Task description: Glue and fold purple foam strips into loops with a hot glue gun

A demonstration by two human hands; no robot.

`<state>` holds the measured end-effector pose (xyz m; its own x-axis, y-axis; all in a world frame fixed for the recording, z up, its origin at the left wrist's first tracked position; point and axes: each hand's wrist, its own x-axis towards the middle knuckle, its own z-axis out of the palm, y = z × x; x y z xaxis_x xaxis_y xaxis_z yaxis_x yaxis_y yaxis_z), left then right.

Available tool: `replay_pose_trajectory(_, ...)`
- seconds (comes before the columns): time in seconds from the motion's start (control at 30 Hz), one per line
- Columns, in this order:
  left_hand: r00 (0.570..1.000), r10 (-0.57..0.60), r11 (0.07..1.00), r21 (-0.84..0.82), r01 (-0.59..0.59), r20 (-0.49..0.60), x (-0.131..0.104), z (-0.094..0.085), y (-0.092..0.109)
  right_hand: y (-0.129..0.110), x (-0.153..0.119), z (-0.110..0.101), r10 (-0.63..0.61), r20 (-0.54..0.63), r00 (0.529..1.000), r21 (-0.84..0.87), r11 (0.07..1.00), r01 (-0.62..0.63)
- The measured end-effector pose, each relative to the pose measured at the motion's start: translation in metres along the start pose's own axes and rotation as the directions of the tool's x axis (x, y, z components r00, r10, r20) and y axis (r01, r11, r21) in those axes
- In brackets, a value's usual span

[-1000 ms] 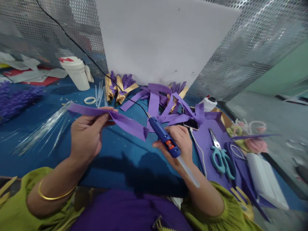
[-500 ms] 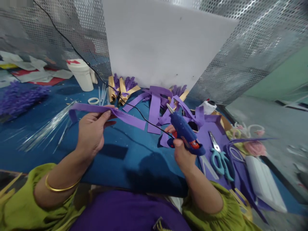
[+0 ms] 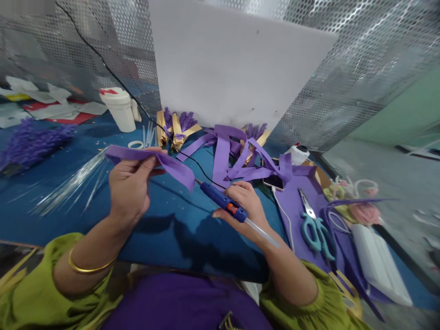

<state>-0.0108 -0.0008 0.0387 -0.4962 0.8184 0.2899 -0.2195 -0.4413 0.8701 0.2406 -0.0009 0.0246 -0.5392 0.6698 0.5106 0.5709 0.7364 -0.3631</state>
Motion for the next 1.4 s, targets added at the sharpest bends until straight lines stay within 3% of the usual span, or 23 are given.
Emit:
replay_pose_trajectory(0.1,0.987,0.049,0.997,-0.046,-0.057,-0.152,0.009,-0.005,0.003,0.002,0.000,0.001,-0.034,-0.027,0.999,-0.079,0.996,0.031)
replay_pose_trajectory(0.17,0.981,0.043,0.997,-0.058,-0.054,-0.187,0.012,-0.006,0.003,0.003,0.000,0.004,-0.074,0.016,0.997,-0.172,0.982,0.075)
replay_pose_trajectory(0.27,0.995,-0.040,0.998,-0.047,0.036,-0.097,0.010,-0.005,0.002,0.002,0.001,0.015,-0.081,0.207,0.975,-0.319,0.936,0.146)
replay_pose_trajectory(0.37,0.985,-0.166,0.984,-0.053,0.168,0.038,0.005,-0.002,-0.002,0.002,0.002,0.025,-0.025,0.358,0.933,-0.332,0.931,0.152)
replay_pose_trajectory(0.5,0.957,-0.257,0.960,-0.079,0.269,0.132,0.000,0.000,-0.004,0.003,0.003,0.025,0.023,0.449,0.893,-0.239,0.966,0.095)
replay_pose_trajectory(0.63,0.940,-0.299,0.943,-0.102,0.317,0.163,-0.001,0.001,-0.006,0.005,0.003,0.012,0.039,0.524,0.851,-0.200,0.977,0.079)
replay_pose_trajectory(0.73,0.934,-0.313,0.935,-0.117,0.335,0.173,-0.001,0.003,-0.008,0.008,0.002,0.004,0.005,0.536,0.844,-0.149,0.985,0.089)
replay_pose_trajectory(0.8,0.937,-0.308,0.935,-0.128,0.330,0.165,0.000,0.005,-0.009,0.008,0.002,0.000,-0.019,0.444,0.896,-0.126,0.988,0.083)
replay_pose_trajectory(0.87,0.940,-0.308,0.934,-0.141,0.328,0.144,0.000,0.009,-0.007,0.006,0.002,-0.003,0.036,0.171,0.985,-0.087,0.996,-0.021)
replay_pose_trajectory(0.9,0.940,-0.314,0.932,-0.148,0.332,0.130,0.000,0.011,-0.006,0.003,0.002,-0.005,0.094,-0.002,0.996,-0.023,0.995,-0.094)
replay_pose_trajectory(0.97,0.937,-0.333,0.922,-0.172,0.347,0.104,0.000,0.017,-0.003,-0.004,0.005,-0.008,0.210,-0.237,0.949,0.170,0.970,-0.172)
replay_pose_trajectory(1.03,0.931,-0.351,0.908,-0.208,0.365,0.102,0.000,0.023,-0.002,-0.013,0.011,-0.011,0.236,-0.264,0.935,0.328,0.934,-0.143)
replay_pose_trajectory(1.17,0.904,-0.392,0.866,-0.262,0.426,0.173,0.002,0.037,-0.004,-0.021,0.028,-0.010,0.203,-0.232,0.951,0.453,0.888,-0.079)
replay_pose_trajectory(1.27,0.876,-0.425,0.844,-0.249,0.475,0.230,0.001,0.042,-0.008,-0.014,0.037,-0.005,0.265,-0.315,0.911,0.497,0.864,-0.080)
replay_pose_trajectory(1.33,0.844,-0.443,0.852,-0.150,0.502,0.303,-0.001,0.041,-0.009,-0.005,0.039,-0.002,0.308,-0.381,0.872,0.522,0.850,-0.073)
replay_pose_trajectory(1.4,0.765,-0.474,0.867,0.078,0.493,0.435,-0.006,0.036,-0.009,0.006,0.037,-0.002,0.338,-0.432,0.837,0.535,0.842,-0.064)
